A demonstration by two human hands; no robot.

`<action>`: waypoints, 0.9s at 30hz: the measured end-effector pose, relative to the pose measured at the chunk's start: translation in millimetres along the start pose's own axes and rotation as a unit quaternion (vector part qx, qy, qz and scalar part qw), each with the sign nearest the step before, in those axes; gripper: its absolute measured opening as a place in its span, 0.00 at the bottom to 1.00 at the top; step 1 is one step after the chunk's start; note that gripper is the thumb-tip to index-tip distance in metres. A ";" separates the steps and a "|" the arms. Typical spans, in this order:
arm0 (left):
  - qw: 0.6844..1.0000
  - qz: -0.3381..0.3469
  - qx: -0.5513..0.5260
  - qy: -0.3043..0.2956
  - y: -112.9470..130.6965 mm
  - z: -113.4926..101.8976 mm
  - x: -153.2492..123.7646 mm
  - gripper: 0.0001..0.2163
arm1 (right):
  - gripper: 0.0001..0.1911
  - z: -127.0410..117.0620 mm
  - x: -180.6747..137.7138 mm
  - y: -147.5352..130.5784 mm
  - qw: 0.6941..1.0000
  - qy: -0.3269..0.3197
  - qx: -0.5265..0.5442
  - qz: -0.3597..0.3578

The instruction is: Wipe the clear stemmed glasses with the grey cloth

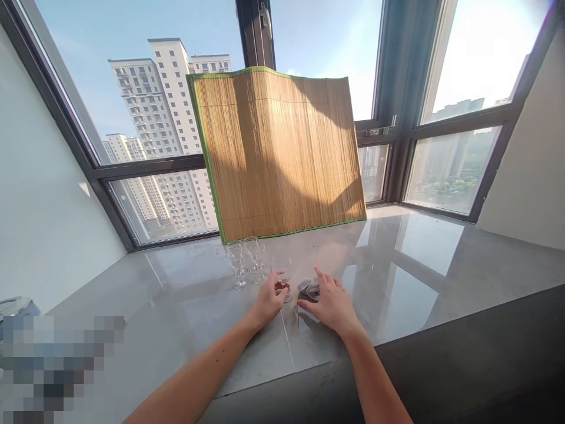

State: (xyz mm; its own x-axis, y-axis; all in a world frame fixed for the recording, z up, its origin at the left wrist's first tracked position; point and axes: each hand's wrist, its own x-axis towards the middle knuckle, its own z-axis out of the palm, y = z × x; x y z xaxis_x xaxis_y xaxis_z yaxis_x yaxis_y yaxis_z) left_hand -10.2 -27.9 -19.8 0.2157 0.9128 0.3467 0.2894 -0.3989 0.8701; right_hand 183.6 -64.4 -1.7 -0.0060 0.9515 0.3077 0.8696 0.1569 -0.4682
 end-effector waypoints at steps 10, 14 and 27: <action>0.999 0.021 0.041 0.001 -5.1 -18.6 19.8 0.13 | 0.33 8.0 5.0 -2.8 1.000 -0.009 0.013 -0.006; 0.999 -0.003 0.024 0.036 -13.8 -23.3 26.4 0.12 | 0.34 7.5 3.5 -2.7 0.999 -0.002 0.033 -0.039; 0.993 -0.011 0.064 0.097 -11.1 -23.9 23.2 0.10 | 0.32 5.9 4.2 -2.7 0.987 0.058 0.141 -0.057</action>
State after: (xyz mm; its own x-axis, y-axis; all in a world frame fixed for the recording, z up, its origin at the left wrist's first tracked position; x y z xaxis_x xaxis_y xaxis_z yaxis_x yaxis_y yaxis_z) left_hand -30.7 -0.2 -13.0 0.0275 0.9164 0.3992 0.4105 -0.3745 0.8314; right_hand 178.2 -59.3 -4.0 -0.0250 0.8898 0.4557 0.6944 0.3434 -0.6324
